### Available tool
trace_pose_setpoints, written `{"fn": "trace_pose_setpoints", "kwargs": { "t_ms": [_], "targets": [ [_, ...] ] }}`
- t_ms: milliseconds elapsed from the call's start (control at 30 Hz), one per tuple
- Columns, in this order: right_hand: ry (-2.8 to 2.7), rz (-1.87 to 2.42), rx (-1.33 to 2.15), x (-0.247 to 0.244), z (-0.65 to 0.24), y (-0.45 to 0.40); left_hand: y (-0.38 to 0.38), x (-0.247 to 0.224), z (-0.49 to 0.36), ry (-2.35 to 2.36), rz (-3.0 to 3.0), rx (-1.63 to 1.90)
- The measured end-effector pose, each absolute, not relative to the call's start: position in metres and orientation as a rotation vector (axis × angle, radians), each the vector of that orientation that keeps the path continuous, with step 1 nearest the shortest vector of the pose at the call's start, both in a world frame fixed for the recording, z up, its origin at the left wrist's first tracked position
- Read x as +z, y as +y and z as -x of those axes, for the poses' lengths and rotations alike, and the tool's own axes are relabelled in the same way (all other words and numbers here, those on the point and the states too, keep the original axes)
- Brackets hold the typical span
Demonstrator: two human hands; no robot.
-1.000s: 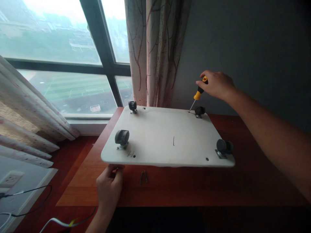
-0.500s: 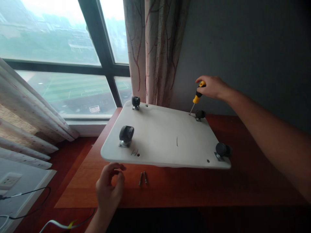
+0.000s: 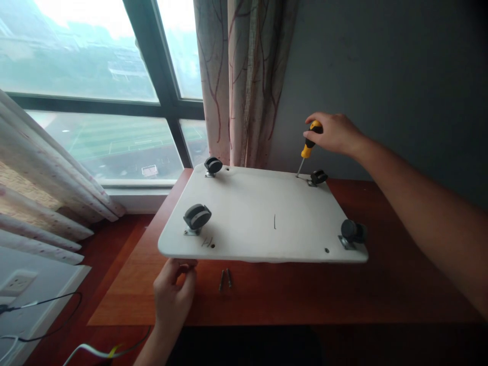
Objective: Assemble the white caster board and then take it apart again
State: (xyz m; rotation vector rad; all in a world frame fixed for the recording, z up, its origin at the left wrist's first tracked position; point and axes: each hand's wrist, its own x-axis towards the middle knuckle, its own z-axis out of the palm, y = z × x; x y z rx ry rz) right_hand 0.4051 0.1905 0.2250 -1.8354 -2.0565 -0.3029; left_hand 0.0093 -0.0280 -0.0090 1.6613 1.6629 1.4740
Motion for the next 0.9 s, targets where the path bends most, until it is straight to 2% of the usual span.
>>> {"fn": "trace_pose_setpoints", "kwargs": {
  "t_ms": [200,433,567,767,900],
  "targets": [
    [-2.038,1.755,-0.315,0.226,-0.408,0.186,-0.03,-0.003,-0.01,1.818,-1.428,1.403],
    [-2.044,1.785,-0.193,0.23,-0.409,0.179,-0.019,-0.002,-0.005,1.406,-0.754,1.72],
    [-2.094,1.76,-0.097,0.235,-0.409,0.173,-0.013,-0.003,-0.005,1.359,-0.797,1.692],
    [-2.006,1.853,-0.352,0.232,-0.413,0.174,-0.013,0.002,-0.007,1.437,-0.84,1.671],
    [-1.942,1.936,-0.355,0.229,-0.414,0.178,-0.016,0.002,-0.007,1.47,-0.894,1.648]
  ]
}}
